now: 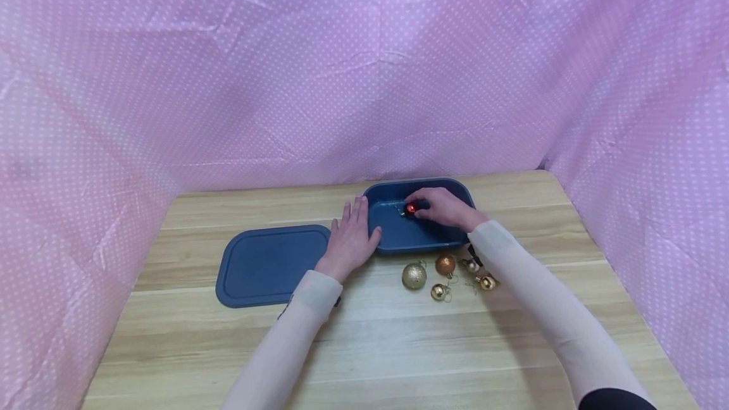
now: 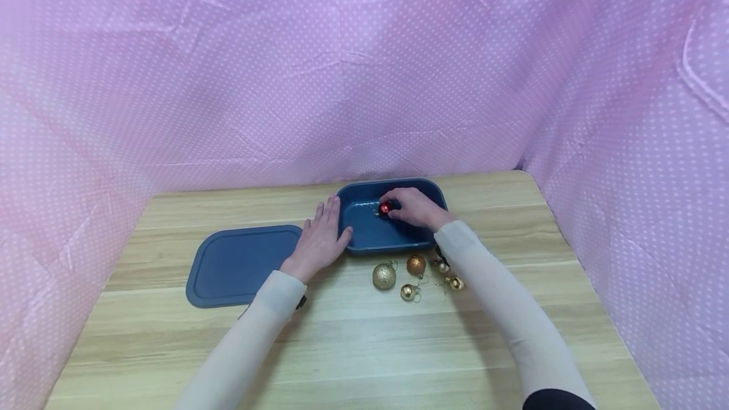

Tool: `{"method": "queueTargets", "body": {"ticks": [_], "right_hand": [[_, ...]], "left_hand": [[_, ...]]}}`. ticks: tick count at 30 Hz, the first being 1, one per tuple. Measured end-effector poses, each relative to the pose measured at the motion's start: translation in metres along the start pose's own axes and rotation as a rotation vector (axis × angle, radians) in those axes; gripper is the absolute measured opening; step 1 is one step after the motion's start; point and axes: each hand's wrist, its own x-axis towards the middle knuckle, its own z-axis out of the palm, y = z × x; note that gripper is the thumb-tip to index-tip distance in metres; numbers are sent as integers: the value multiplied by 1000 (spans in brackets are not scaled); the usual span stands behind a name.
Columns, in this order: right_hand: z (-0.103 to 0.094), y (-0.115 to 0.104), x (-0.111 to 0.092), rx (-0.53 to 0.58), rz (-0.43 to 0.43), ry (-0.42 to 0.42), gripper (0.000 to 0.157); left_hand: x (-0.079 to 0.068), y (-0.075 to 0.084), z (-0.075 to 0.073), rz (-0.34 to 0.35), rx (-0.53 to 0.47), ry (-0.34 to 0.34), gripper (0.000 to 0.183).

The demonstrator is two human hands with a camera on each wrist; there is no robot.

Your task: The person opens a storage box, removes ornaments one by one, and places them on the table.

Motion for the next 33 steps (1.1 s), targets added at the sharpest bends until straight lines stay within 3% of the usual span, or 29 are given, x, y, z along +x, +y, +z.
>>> {"method": "queueTargets", "body": {"ticks": [11,33], "right_hand": [[-4,-1,-5,5,19,29,35],[-22,-21,-43,75,-61,159,36]], "left_hand": [[0,2,0,2,3,1,79],[-1,0,0,7,-3,6,80]]}}
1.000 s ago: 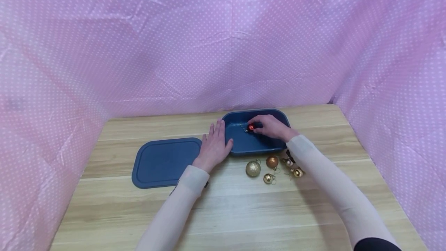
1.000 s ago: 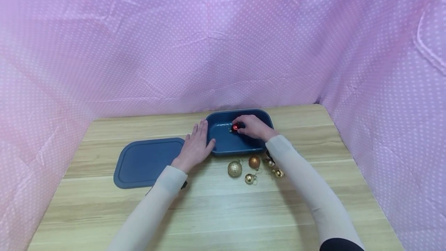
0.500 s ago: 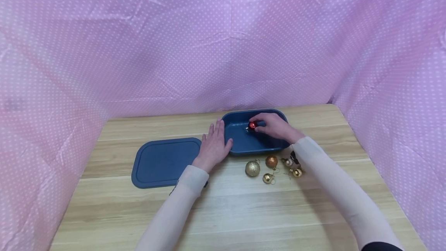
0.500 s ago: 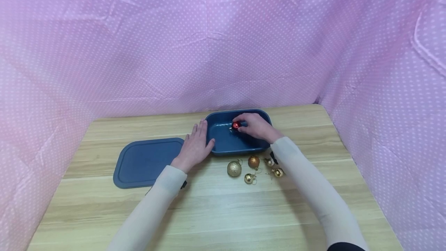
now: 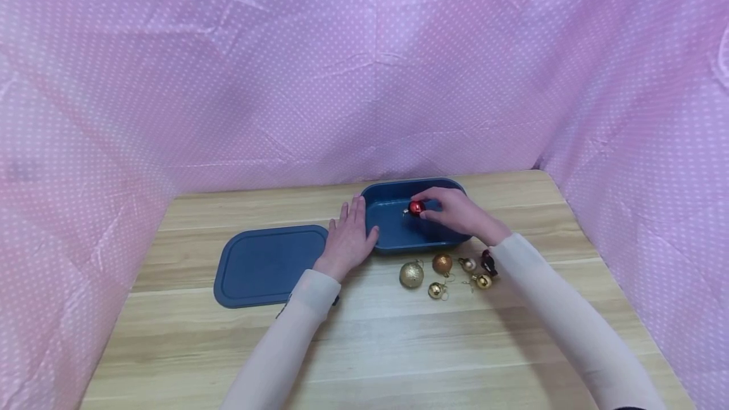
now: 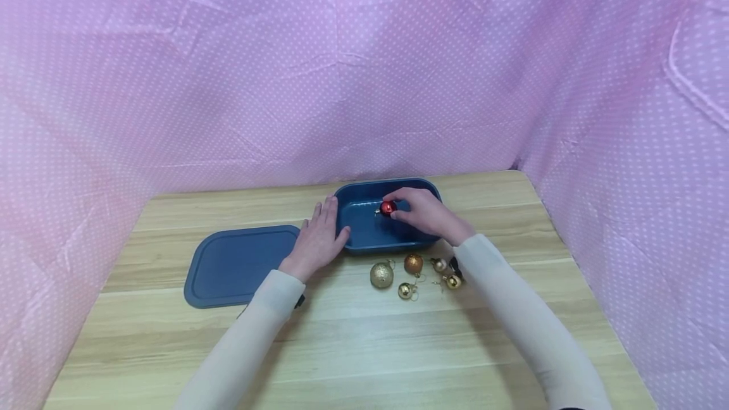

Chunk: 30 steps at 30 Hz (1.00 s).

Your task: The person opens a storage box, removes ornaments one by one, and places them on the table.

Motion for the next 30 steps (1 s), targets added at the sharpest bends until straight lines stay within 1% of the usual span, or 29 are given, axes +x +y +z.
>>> {"method": "queueTargets", "body": {"ticks": [7,14,23,30], "right_hand": [[-3,-5,-12,31,7,21,39],[-6,-11,-25,59,18,24,39],[-11,-21,-43,62,12,58,39],[-11,-26,-59,57,0,101,39]], "left_hand": [[0,0,0,1,-1,1,79],[-1,1,-1,-7,0,-11,79],[-1,2,-2,-6,1,-4,79],[-2,2,-3,-8,-5,-7,79]]}}
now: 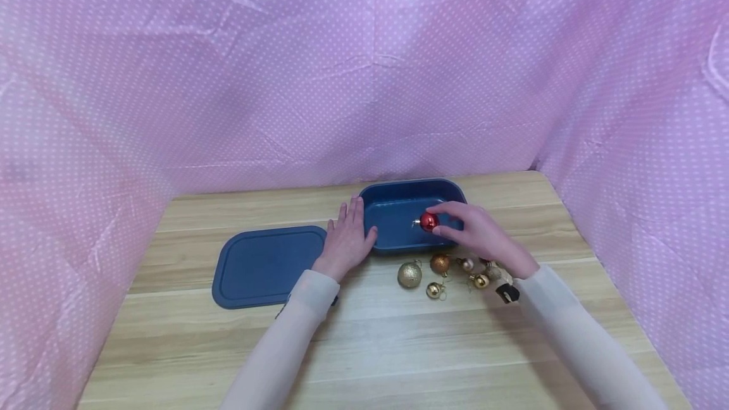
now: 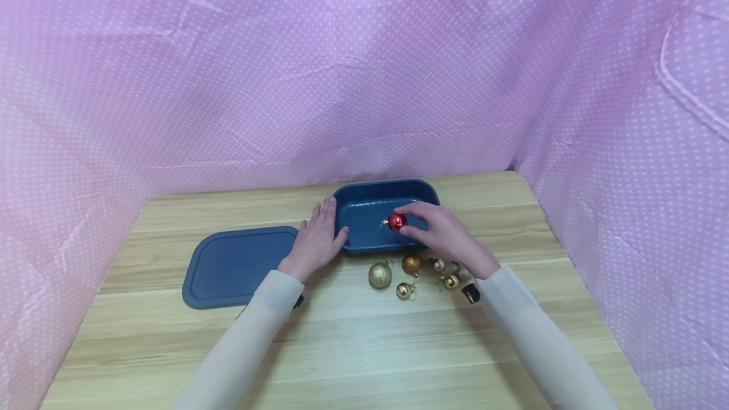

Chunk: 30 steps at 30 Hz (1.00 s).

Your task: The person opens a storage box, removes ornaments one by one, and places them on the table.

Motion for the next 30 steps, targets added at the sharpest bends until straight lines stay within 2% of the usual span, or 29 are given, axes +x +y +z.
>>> {"method": "queueTargets", "body": {"ticks": [9,17,30], "right_hand": [[-1,-2,-16,-5,23,36,42],[-3,-4,-27,-32,-25,103,42],[-1,-3,-54,-27,17,132,39]], "left_hand": [[0,0,0,3,1,-2,79],[0,0,1,6,15,0,79],[0,-1,2,5,10,-3,79]]}}
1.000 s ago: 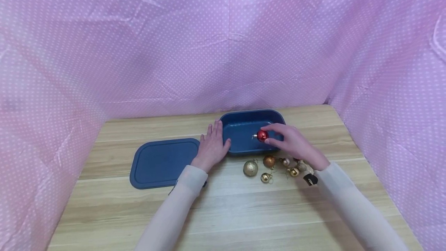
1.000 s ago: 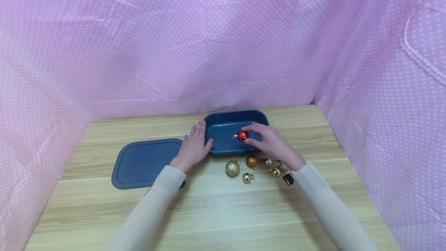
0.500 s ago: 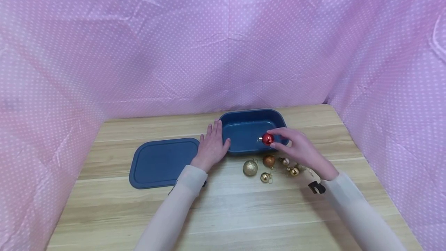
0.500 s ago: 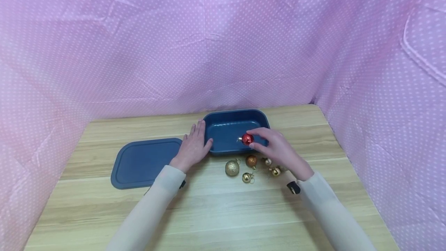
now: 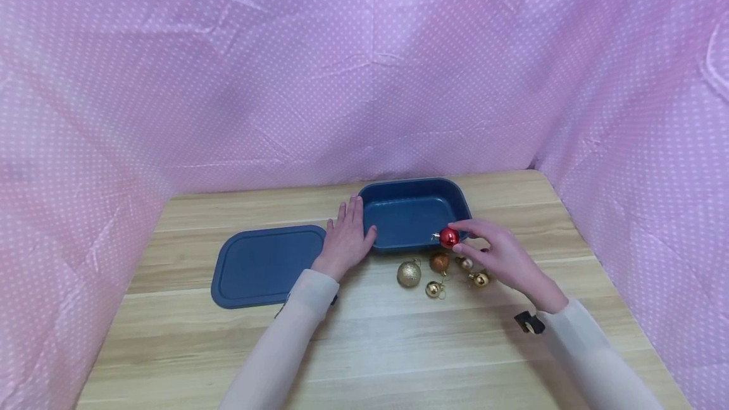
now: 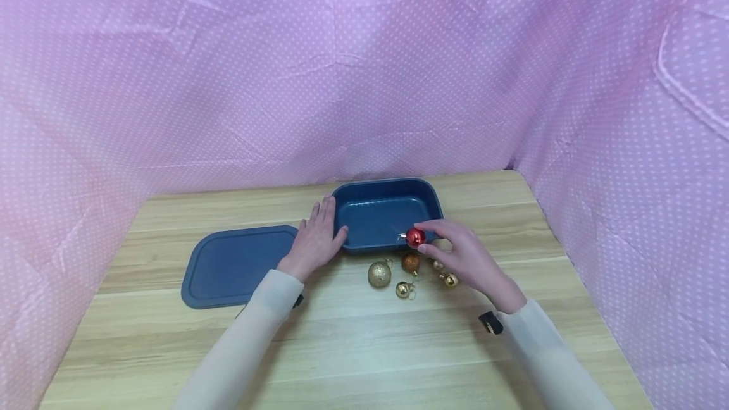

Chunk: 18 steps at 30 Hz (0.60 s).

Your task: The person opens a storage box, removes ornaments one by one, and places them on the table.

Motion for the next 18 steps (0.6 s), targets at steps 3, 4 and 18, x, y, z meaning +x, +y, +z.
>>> {"method": "queueTargets", "body": {"ticks": [3,4,18], "right_hand": [[0,1,-7,-6,13,7,39],[0,2,-9,-15,14,11,39],[6,14,-35,-55,-12,44,42]], "left_hand": [[0,0,0,-2,1,-1,79],[0,0,0,-2,-1,-1,79],[1,0,0,-3,-1,5,79]]}}
